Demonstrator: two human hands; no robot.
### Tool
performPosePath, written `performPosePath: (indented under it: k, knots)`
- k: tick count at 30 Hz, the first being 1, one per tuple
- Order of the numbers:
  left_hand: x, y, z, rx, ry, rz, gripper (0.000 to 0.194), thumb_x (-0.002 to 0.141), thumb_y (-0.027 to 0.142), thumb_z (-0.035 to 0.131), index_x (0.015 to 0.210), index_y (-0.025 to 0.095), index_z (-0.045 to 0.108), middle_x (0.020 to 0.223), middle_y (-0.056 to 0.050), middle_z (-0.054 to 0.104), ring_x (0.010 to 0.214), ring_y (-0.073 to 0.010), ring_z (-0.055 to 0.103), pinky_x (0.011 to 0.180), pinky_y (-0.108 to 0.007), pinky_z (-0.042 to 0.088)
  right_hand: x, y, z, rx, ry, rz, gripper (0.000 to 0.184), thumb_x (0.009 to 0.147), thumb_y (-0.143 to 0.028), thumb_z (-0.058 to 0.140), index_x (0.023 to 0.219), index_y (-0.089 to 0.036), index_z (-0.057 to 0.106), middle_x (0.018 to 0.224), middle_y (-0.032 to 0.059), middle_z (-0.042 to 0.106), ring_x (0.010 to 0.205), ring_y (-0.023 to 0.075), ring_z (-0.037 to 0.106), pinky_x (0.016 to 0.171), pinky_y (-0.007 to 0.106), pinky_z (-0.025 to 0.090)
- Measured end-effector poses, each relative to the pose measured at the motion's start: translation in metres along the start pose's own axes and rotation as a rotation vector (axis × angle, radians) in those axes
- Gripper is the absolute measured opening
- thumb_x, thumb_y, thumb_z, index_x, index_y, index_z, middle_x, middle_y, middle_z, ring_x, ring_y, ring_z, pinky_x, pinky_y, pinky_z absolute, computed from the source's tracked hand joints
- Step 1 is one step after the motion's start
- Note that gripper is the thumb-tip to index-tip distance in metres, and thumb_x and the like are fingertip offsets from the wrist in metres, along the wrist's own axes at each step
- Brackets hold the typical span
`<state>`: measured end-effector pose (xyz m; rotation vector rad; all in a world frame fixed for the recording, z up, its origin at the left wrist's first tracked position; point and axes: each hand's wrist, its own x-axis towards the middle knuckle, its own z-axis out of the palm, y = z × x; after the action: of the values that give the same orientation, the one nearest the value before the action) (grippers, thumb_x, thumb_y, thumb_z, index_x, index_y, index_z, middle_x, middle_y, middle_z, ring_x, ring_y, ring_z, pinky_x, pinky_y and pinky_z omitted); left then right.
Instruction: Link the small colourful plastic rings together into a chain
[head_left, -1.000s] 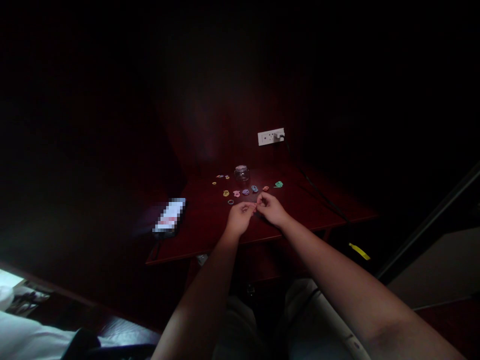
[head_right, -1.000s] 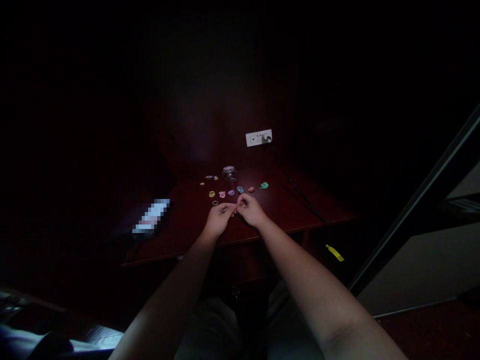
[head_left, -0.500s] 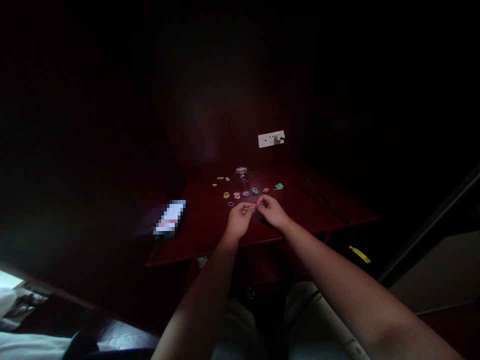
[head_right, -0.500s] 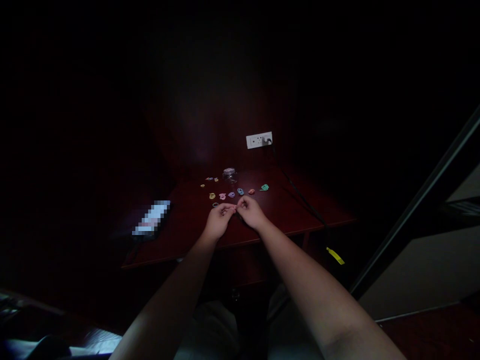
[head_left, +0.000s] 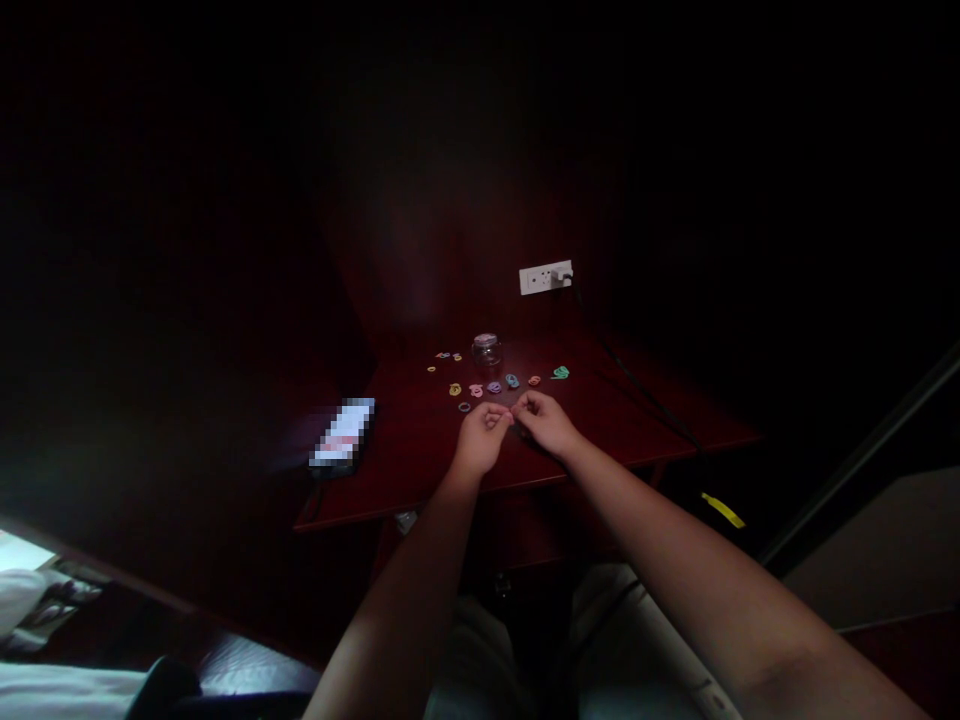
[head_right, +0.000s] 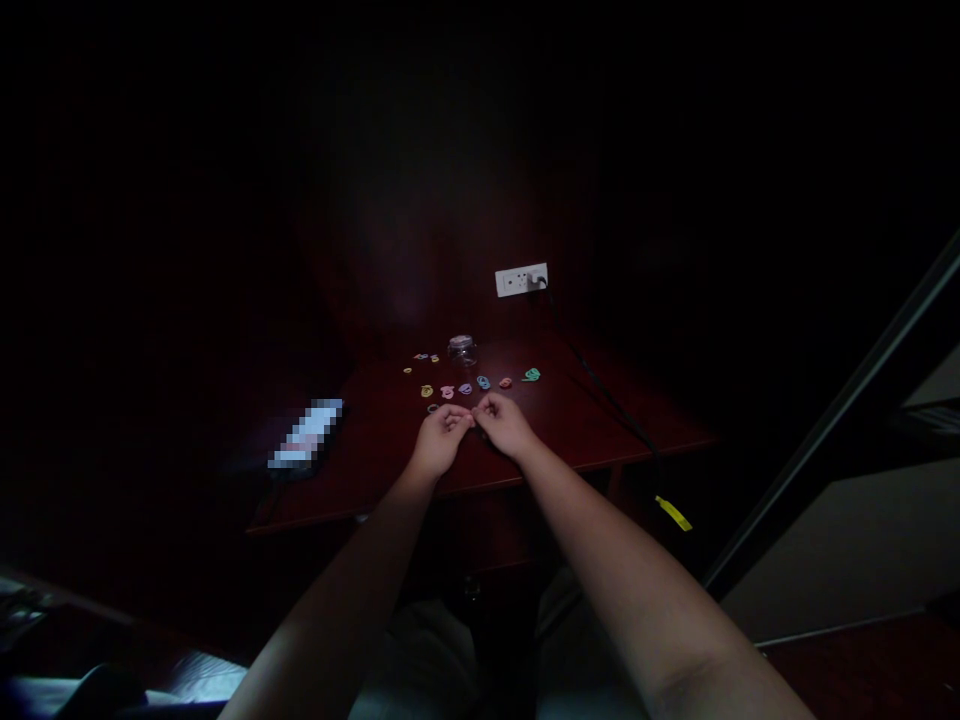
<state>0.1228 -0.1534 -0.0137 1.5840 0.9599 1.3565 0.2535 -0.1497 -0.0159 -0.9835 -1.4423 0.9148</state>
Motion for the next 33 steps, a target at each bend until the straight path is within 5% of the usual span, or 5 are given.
performPosePath:
  k: [23,33]
  knots:
    - [0.0,0.0022,-0.001,0.003,0.034,-0.002,0.007,0.072,0.019,0.057,0.075,0.013,0.06,0.07,-0.004,0.064,0.066,-0.0113,0.058,0.067,-0.024,0.045,-0.0007,-0.0024,0.0017,0.082,-0.006,0.018,0.023,0.076,-0.039,0.046,0.066,-0.018,0.043,0.05,-0.0054,0.048,0.037,0.0068,0.043,0.038,0.019,0.032]
    - [0.0016,-0.0006,-0.0015,0.006,0.07,0.012,0.011,0.069,0.018,0.06,0.079,0.013,0.058,0.074,-0.003,0.061,0.066,-0.0094,0.056,0.063,-0.021,0.045,-0.0043,-0.0092,0.001,0.037,-0.031,0.008,0.026,0.07,-0.041,0.056,0.064,-0.018,0.045,0.045,-0.0066,0.044,0.038,0.0071,0.04,0.038,0.019,0.028]
